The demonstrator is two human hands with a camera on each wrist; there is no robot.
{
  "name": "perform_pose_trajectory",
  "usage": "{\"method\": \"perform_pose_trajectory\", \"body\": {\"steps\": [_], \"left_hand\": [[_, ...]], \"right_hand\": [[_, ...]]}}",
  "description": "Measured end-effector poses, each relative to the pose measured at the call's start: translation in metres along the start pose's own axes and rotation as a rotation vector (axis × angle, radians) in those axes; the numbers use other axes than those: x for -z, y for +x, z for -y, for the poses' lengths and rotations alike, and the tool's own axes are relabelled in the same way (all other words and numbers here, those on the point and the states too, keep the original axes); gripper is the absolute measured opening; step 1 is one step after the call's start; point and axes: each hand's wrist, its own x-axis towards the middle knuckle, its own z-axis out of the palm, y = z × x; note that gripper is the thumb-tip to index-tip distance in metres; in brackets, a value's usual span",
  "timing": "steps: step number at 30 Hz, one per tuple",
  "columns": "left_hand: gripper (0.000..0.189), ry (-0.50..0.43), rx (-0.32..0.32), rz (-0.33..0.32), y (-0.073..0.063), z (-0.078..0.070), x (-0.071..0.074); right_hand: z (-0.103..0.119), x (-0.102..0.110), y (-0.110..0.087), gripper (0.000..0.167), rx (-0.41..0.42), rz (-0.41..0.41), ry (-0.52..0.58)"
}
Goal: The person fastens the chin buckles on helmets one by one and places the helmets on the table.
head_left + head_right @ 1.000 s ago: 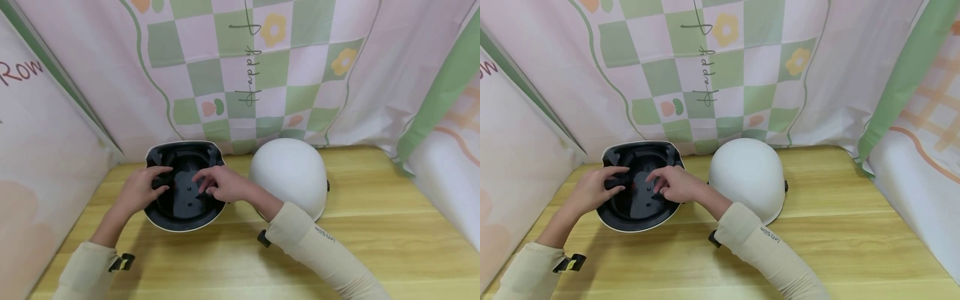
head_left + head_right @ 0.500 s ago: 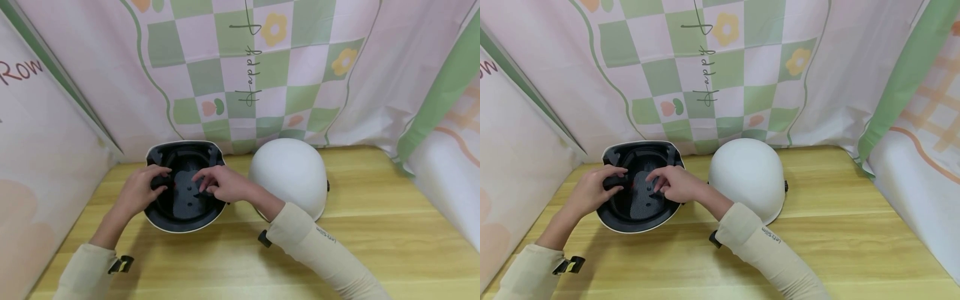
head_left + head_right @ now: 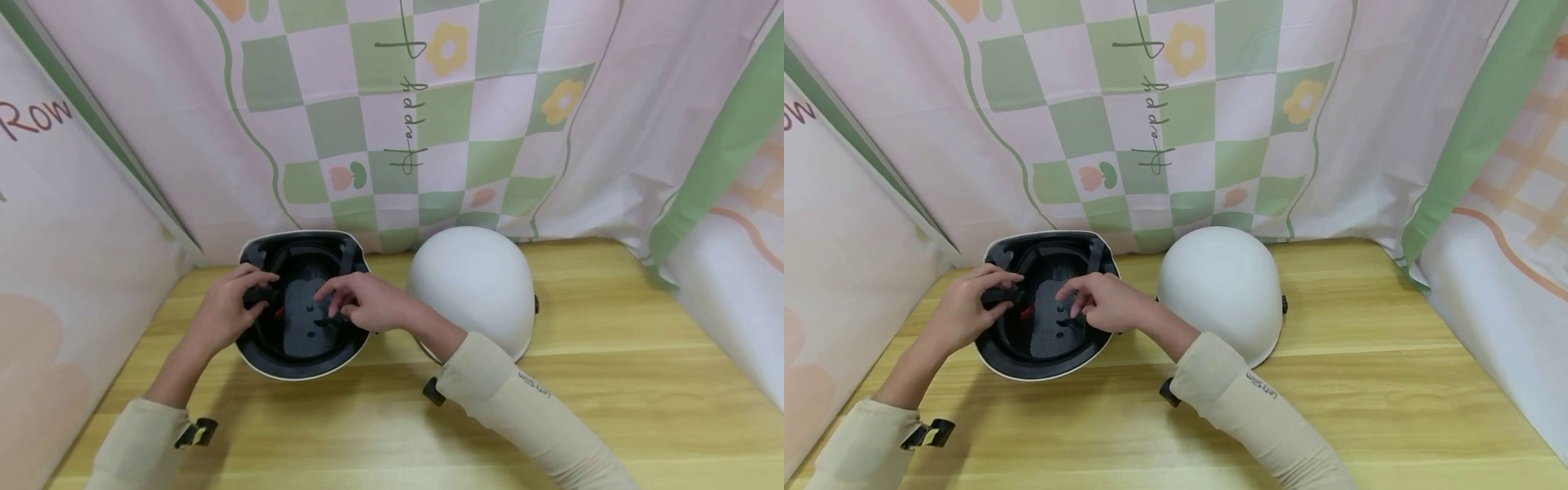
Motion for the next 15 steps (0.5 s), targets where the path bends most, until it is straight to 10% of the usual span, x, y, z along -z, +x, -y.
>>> {"method": "perform_pose_trajectory", "body": {"steps": [15], "left_hand": [[0.048,-0.049,0.006,0.053,-0.001,0.0008,0.0033]], "right_hand": [[-0.0016,0.0024,-0.0007,0.043,0.031,-0.022,0.025]]}}
